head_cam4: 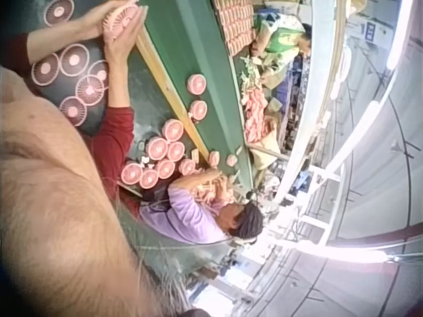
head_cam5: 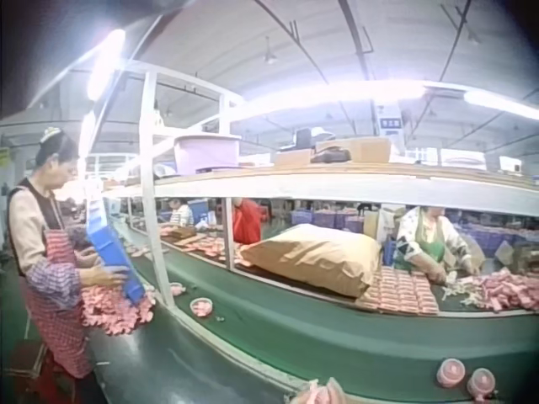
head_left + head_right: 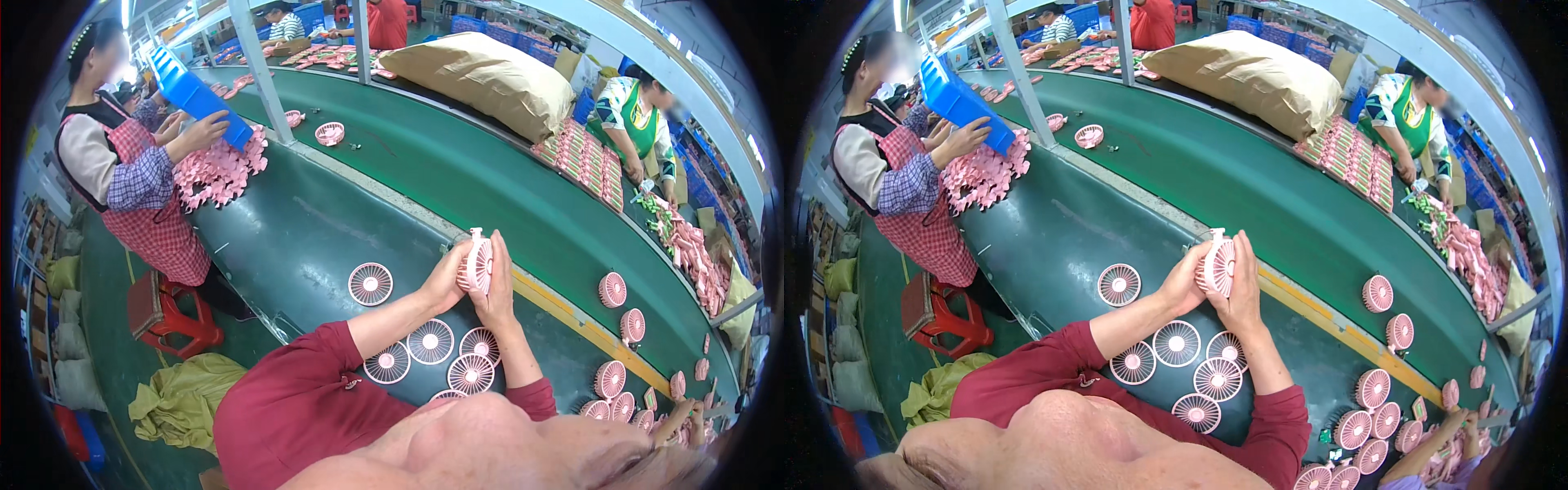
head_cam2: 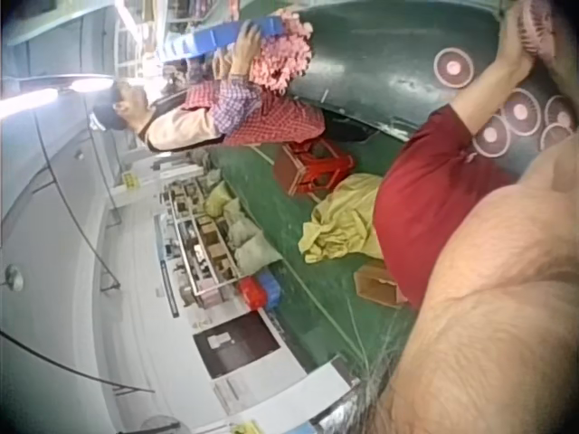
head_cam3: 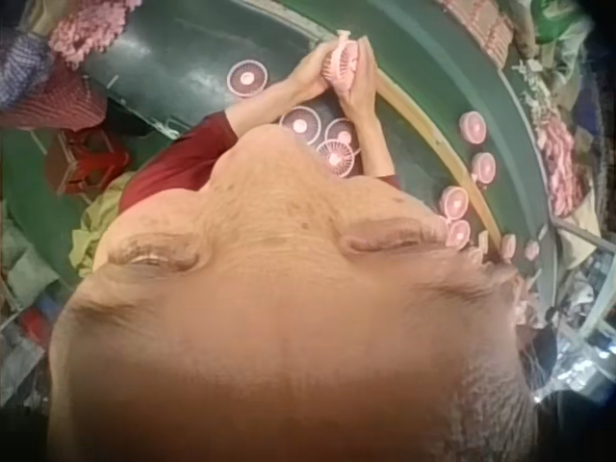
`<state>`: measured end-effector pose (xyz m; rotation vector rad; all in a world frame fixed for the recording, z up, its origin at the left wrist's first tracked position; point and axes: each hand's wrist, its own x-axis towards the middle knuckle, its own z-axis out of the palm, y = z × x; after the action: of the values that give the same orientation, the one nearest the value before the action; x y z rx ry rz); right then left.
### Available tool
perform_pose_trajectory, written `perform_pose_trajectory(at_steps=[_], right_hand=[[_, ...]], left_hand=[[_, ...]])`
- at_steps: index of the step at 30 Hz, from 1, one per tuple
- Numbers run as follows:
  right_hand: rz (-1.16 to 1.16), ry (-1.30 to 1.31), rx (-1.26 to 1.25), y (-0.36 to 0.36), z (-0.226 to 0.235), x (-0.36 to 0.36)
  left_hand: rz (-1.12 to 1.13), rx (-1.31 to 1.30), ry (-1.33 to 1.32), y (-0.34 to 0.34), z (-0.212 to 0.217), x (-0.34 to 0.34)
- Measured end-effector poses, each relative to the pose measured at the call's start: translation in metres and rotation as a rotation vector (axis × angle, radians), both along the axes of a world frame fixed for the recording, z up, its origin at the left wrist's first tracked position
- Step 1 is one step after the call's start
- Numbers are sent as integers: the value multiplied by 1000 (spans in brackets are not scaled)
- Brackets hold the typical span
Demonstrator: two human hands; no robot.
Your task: The person assembles small electric fans along a factory assembly line, picking up fan casing components and motor housings, snapping the pieces together by hand, and placing the assembled units onto the conveyor belt.
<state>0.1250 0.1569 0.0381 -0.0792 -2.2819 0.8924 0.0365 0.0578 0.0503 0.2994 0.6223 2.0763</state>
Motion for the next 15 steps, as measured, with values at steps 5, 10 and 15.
perform_pose_trajectory(at_steps=[5, 10, 15], right_hand=[[134, 80, -403, -14, 6, 3], [290, 153, -970, -17, -25, 7], [235, 193, -1202, -25, -5, 5]], left_hand=[[359, -109, 494, 7, 3, 22], [782, -237, 1336, 8, 2, 25], [852, -196, 1420, 15, -3, 18]])
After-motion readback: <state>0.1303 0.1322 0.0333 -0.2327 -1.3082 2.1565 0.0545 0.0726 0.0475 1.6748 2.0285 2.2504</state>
